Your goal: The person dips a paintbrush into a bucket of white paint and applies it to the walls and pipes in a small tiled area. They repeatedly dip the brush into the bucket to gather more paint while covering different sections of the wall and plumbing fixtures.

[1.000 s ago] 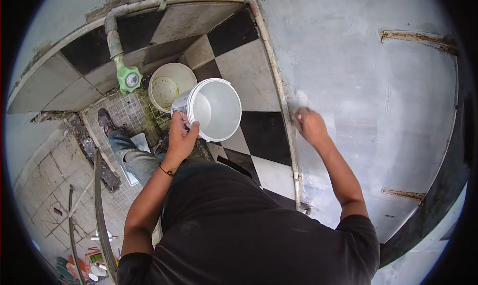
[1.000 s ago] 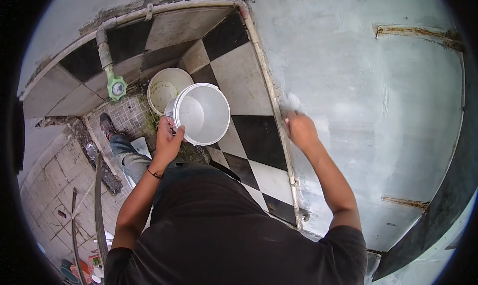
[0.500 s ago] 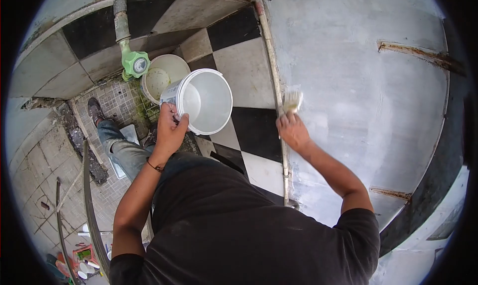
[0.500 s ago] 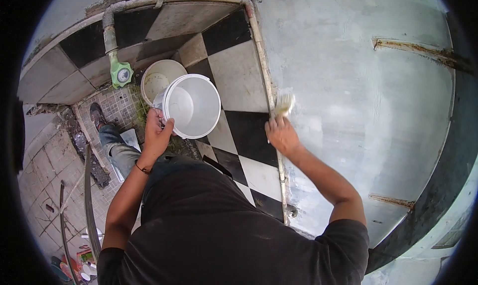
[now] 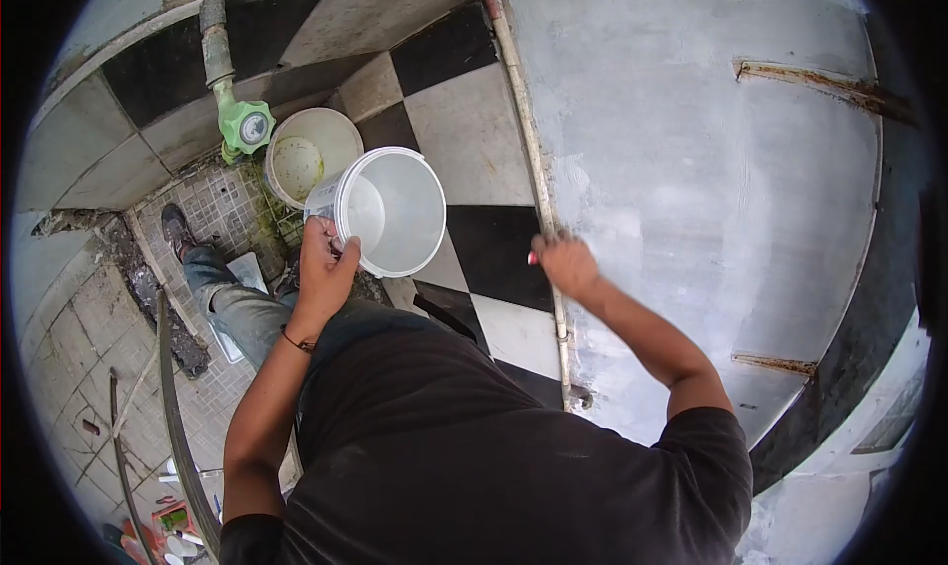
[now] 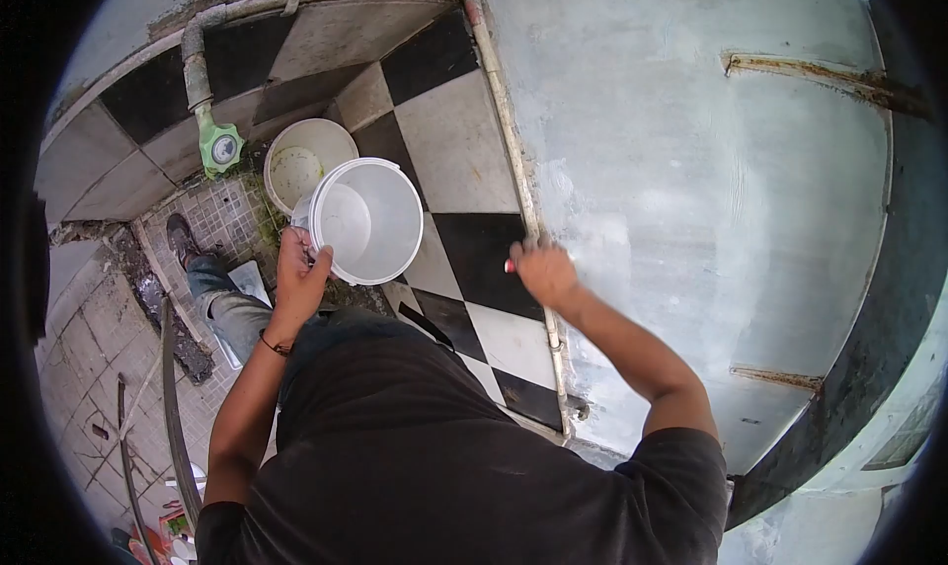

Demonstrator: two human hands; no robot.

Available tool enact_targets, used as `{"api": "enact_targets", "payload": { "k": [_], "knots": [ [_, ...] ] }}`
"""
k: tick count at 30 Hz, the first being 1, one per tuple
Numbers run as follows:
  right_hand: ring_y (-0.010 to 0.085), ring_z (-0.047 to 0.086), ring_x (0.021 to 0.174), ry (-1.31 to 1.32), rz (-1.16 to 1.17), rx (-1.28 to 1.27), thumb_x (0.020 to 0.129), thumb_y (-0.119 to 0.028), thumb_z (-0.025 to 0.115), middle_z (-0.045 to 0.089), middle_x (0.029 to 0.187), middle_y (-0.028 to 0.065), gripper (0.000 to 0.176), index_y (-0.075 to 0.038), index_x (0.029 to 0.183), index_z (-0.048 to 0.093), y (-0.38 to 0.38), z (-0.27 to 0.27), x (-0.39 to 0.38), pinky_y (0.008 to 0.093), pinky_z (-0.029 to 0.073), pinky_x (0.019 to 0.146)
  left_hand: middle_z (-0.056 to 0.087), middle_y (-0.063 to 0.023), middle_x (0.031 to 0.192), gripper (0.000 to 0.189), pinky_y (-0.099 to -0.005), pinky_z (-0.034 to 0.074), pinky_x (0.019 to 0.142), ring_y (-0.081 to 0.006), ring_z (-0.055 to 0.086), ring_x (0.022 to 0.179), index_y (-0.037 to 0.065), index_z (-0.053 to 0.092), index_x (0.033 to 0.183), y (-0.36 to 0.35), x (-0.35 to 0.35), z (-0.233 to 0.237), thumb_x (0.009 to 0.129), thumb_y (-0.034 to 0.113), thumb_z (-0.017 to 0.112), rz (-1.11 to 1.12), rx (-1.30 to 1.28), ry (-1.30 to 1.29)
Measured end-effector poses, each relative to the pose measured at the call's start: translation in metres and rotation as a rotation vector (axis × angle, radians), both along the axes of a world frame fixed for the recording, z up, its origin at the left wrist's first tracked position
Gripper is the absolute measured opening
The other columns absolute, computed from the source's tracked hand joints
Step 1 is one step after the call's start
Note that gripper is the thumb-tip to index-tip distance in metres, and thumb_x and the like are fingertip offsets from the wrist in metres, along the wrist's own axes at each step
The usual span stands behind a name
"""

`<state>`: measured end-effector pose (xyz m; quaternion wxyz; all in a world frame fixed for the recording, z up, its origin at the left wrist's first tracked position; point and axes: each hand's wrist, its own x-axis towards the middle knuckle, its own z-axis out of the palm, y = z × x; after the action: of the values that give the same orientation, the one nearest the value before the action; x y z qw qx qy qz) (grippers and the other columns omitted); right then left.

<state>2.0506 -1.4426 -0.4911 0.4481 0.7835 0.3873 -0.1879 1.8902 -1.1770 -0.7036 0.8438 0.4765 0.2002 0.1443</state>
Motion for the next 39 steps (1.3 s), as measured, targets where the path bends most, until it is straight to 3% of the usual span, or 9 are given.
{"api": "enact_targets", "payload": {
  "k": [4, 6, 9, 17, 23, 28, 31, 33, 39],
  "knots": [
    [0.0285, 0.062, 0.092, -0.058, 0.101, 0.126, 0.085, -0.015, 0.056, 0.062, 0.091, 0.0109, 0.012, -0.006, 0.092, 0.058, 0.051, 0.008, 0.043, 0.0383, 0.053, 0.076, 0.048, -0.0047, 0.086, 0.022, -0.0230, 0.049, 0.052, -0.0069, 0.050, 0.067, 0.002, 0.041, 0.096, -0.001, -0.002, -0.005, 0.086, -0.002, 0.059, -0.002, 0.032, 0.008],
    [0.0268, 0.061, 0.089, -0.062, 0.388, 0.243, 0.083, -0.015, 0.056, 0.061, 0.089, 0.0090, 0.009, -0.008, 0.089, 0.058, 0.073, 0.013, 0.054, 0.0370, 0.052, 0.076, 0.048, -0.0047, 0.086, 0.022, -0.0231, 0.049, 0.052, -0.0068, 0.050, 0.068, 0.003, 0.041, 0.096, 0.001, -0.002, -0.002, 0.086, -0.002, 0.060, -0.003, 0.018, 0.015],
    [0.0253, 0.060, 0.088, -0.073, 0.588, 0.337, 0.082, -0.017, 0.057, 0.059, 0.087, 0.0081, 0.010, -0.008, 0.087, 0.059, 0.087, 0.013, 0.067, 0.0363, 0.052, 0.077, 0.048, -0.0046, 0.086, 0.022, -0.0232, 0.049, 0.052, -0.0068, 0.050, 0.068, 0.003, 0.041, 0.096, 0.000, 0.000, -0.005, 0.086, -0.001, 0.060, 0.000, 0.015, 0.029],
    [0.0274, 0.061, 0.092, 0.034, 0.249, 0.103, 0.083, -0.024, 0.060, 0.061, 0.093, 0.0097, 0.020, -0.007, 0.094, 0.061, -0.001, 0.010, 0.006, 0.0378, 0.052, 0.078, 0.048, -0.0044, 0.084, 0.022, -0.0227, 0.048, 0.050, -0.0077, 0.051, 0.066, 0.002, 0.041, 0.095, 0.000, 0.002, -0.008, 0.085, -0.002, 0.060, 0.024, 0.057, 0.016],
    [0.0298, 0.065, 0.091, 0.070, -0.070, 0.068, 0.088, -0.020, 0.056, 0.066, 0.090, 0.0137, 0.016, -0.006, 0.095, 0.059, 0.020, 0.014, 0.017, 0.0403, 0.055, 0.072, 0.047, -0.0043, 0.081, 0.022, -0.0224, 0.048, 0.049, -0.0073, 0.050, 0.065, 0.002, 0.041, 0.095, 0.002, 0.004, 0.000, 0.085, -0.002, 0.060, 0.003, 0.006, 0.053],
    [0.0307, 0.067, 0.082, -0.084, 0.136, 0.183, 0.086, -0.009, 0.053, 0.067, 0.082, 0.0136, 0.010, -0.006, 0.093, 0.058, 0.099, 0.003, 0.101, 0.0417, 0.055, 0.067, 0.045, -0.0038, 0.081, 0.023, -0.0224, 0.047, 0.050, -0.0070, 0.048, 0.063, 0.002, 0.041, 0.095, 0.002, 0.002, -0.010, 0.085, -0.001, 0.061, 0.007, 0.060, 0.018],
    [0.0299, 0.066, 0.084, -0.146, 0.205, 0.182, 0.085, -0.009, 0.054, 0.067, 0.087, 0.0138, 0.011, -0.006, 0.094, 0.058, 0.153, 0.004, 0.129, 0.0403, 0.055, 0.068, 0.049, -0.0058, 0.088, 0.020, -0.0229, 0.050, 0.054, -0.0082, 0.052, 0.069, 0.003, 0.039, 0.098, 0.006, -0.001, -0.009, 0.088, -0.003, 0.055, -0.056, 0.101, 0.045],
    [0.0287, 0.064, 0.088, -0.180, 0.410, 0.297, 0.085, -0.012, 0.055, 0.065, 0.090, 0.0123, 0.011, -0.006, 0.094, 0.058, 0.169, 0.006, 0.131, 0.0388, 0.055, 0.069, 0.049, -0.0056, 0.088, 0.020, -0.0228, 0.050, 0.054, -0.0082, 0.052, 0.069, 0.003, 0.039, 0.098, 0.005, -0.001, -0.007, 0.088, -0.003, 0.055, -0.049, 0.088, 0.044],
    [0.0291, 0.058, 0.092, -0.110, 0.411, 0.295, 0.080, -0.023, 0.062, 0.057, 0.093, 0.0115, 0.020, -0.007, 0.090, 0.058, 0.069, -0.009, 0.072, 0.0366, 0.053, 0.074, 0.048, -0.0046, 0.085, 0.022, -0.0230, 0.048, 0.050, -0.0073, 0.050, 0.065, 0.003, 0.041, 0.095, 0.006, 0.001, -0.007, 0.085, -0.002, 0.060, -0.064, 0.080, 0.033]
  ]
}}
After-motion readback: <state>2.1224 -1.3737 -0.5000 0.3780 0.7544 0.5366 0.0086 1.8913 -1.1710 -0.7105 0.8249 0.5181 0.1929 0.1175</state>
